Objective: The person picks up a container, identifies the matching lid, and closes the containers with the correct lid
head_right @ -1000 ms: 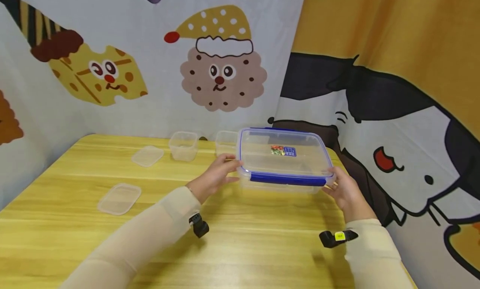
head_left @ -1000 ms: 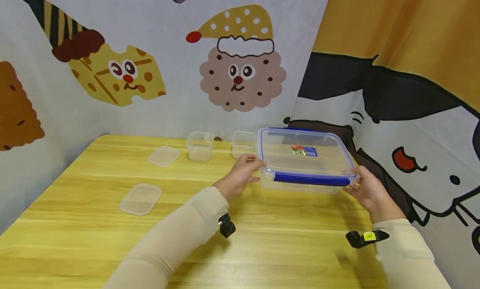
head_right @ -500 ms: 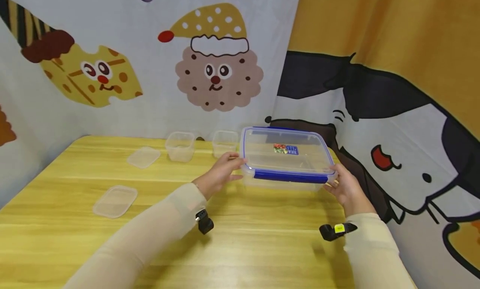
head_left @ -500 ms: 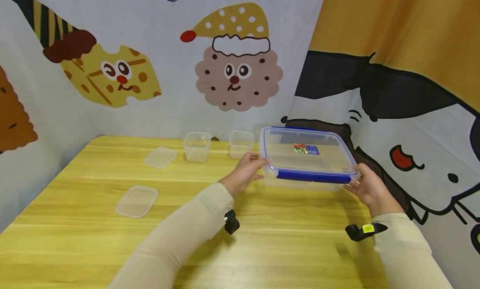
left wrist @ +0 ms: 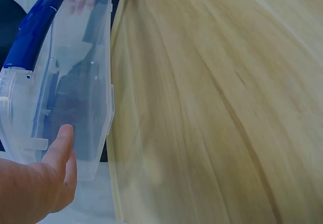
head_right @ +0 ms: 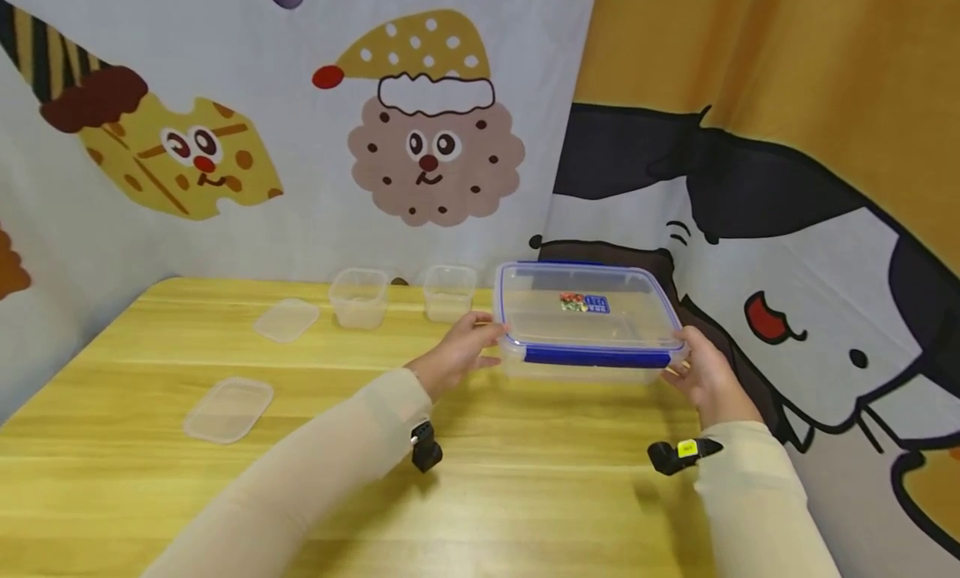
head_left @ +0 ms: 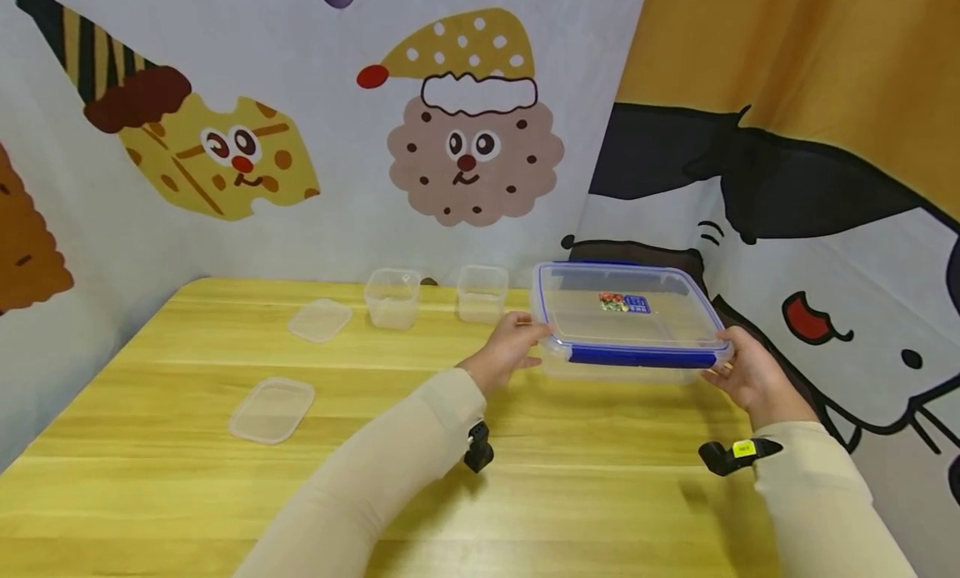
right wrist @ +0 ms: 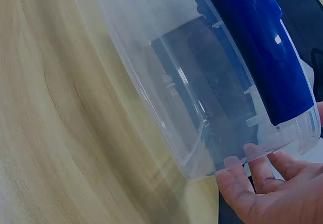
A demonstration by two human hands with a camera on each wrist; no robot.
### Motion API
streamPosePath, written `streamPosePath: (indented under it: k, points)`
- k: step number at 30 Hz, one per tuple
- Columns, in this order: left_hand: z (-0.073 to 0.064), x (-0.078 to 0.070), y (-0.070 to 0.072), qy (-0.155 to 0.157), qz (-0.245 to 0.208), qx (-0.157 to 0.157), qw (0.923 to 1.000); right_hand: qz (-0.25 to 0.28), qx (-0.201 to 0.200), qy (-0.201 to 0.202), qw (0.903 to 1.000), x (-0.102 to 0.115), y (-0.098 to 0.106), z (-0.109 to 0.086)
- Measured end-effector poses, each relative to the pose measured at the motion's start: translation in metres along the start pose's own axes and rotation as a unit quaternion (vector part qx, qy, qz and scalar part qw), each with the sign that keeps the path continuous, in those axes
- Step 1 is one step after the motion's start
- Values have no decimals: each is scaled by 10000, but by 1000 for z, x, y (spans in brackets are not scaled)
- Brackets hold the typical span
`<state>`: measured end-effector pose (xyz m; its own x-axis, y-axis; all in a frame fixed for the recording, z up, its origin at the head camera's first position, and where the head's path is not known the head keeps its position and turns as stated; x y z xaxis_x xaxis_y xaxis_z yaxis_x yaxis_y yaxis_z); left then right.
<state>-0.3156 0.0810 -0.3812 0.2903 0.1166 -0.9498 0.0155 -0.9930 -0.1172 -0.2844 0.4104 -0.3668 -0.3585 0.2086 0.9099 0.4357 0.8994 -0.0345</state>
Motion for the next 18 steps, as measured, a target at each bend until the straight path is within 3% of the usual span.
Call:
streamPosePath:
  k: [18]
  points:
    - [7, 2, -15, 42, -7, 54, 10000, 138, -158, -372, 9991, 1, 10, 14]
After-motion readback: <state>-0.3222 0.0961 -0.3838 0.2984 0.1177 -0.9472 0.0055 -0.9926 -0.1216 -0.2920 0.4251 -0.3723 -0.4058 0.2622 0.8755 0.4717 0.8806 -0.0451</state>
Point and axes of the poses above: each hand's wrist, its own z-axis towards the middle knuckle, its own y-axis out of the back of the hand, x = y × z, the point moved 4 cm from there along z, towards the middle knuckle, and after that the axes turned 15 degrees about -x, right-handed, at the moved point
